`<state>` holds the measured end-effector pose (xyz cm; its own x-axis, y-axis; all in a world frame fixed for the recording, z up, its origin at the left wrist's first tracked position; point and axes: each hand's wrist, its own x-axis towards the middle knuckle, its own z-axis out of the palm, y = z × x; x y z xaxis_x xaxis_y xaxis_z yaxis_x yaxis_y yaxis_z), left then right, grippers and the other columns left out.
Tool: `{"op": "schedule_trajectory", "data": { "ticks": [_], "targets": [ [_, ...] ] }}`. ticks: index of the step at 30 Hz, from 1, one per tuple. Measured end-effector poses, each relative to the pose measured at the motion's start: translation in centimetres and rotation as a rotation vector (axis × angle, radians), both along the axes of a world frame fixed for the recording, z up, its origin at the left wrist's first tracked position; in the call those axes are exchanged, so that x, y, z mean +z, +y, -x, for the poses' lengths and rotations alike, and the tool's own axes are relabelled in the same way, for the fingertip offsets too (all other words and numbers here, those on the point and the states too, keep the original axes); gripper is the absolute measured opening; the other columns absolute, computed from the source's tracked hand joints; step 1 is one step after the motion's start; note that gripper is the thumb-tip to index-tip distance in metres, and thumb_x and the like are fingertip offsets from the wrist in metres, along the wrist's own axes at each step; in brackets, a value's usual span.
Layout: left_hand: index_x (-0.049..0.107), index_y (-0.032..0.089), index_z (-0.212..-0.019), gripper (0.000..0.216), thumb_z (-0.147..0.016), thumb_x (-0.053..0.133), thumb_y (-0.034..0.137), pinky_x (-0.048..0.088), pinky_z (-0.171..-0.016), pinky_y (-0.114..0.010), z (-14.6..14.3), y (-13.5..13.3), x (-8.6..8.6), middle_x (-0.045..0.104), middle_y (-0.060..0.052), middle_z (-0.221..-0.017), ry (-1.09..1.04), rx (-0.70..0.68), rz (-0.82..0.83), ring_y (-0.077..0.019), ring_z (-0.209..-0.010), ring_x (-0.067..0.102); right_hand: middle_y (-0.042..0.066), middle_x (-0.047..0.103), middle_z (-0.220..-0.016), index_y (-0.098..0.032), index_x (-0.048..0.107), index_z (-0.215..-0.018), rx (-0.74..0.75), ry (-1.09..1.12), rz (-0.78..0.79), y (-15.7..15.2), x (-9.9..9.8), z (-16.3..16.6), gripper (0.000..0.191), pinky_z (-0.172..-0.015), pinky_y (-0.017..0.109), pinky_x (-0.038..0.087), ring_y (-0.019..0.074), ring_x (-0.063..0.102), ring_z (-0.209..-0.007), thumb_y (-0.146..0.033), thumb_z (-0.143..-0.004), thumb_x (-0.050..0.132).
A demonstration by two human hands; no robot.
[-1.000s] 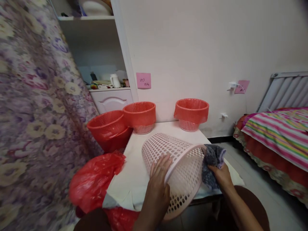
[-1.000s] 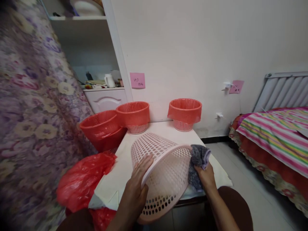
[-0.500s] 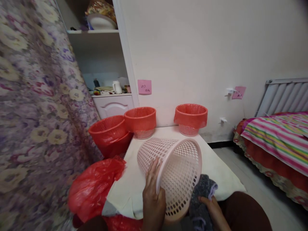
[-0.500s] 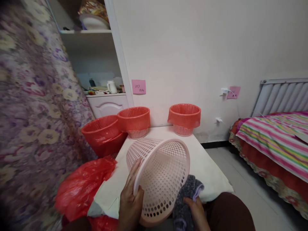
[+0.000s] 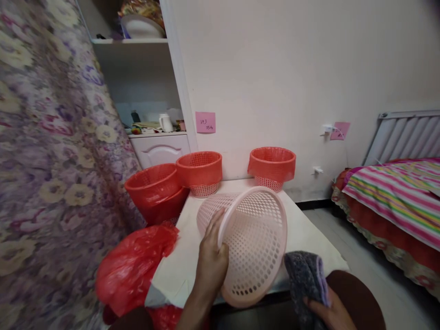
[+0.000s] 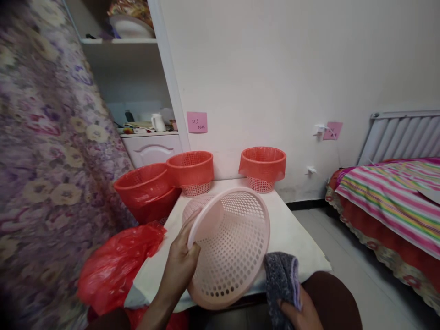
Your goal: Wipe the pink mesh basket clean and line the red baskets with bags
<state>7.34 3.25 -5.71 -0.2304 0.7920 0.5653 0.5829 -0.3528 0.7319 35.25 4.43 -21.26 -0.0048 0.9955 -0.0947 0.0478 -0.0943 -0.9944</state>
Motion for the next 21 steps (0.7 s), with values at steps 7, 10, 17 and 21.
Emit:
{"op": "schedule_trajectory", "data": {
  "ticks": [7,10,17,21],
  "targets": [
    [0.051,0.023,-0.138,0.082,-0.062,0.039,-0.004,0.023,-0.122,-0.047,-2.2,1.4,3.6,0.047,-0.005,-0.150,0.366,-0.318,0.193,-0.0198,-0.143,0.036,0.013,0.058,-0.132,-0.016,0.061,-0.125,0.157,-0.593,-0.643,2.9,1.8,3.1,0.054,-0.104,0.042,0.044,0.0274,0.052,-0.121,-0.008,-0.072,0.048],
    [0.061,0.024,-0.126,0.068,-0.066,0.044,-0.003,0.038,-0.114,-0.045,-3.2,1.4,4.7,0.057,-0.008,-0.138,0.399,-0.350,0.198,-0.0220,-0.132,0.049,0.016,0.057,-0.133,-0.011,0.060,-0.128,0.205,-0.808,-0.589,3.8,1.0,5.4,0.062,-0.100,0.039,0.046,0.0287,0.052,-0.116,-0.001,-0.068,0.046],
    [0.040,0.025,-0.143,0.079,-0.070,0.041,-0.005,0.035,-0.116,-0.050,-1.3,-1.0,-2.3,0.041,-0.009,-0.154,0.514,-0.217,0.108,-0.0218,-0.143,0.036,0.013,0.059,-0.128,-0.014,0.059,-0.128,0.209,-0.918,-0.448,5.0,-2.3,6.5,0.070,-0.095,0.038,0.046,0.0288,0.055,-0.109,0.002,-0.062,0.046],
    [0.028,0.032,-0.149,0.077,-0.080,0.042,0.000,0.035,-0.115,-0.047,0.0,-2.8,-7.5,0.035,-0.007,-0.157,0.374,-0.099,-0.042,-0.0196,-0.146,0.030,0.013,0.058,-0.130,-0.015,0.060,-0.128,0.180,-0.878,-0.436,4.9,-2.1,6.3,0.068,-0.097,0.038,0.044,0.0295,0.054,-0.113,0.001,-0.063,0.047]
  ]
}}
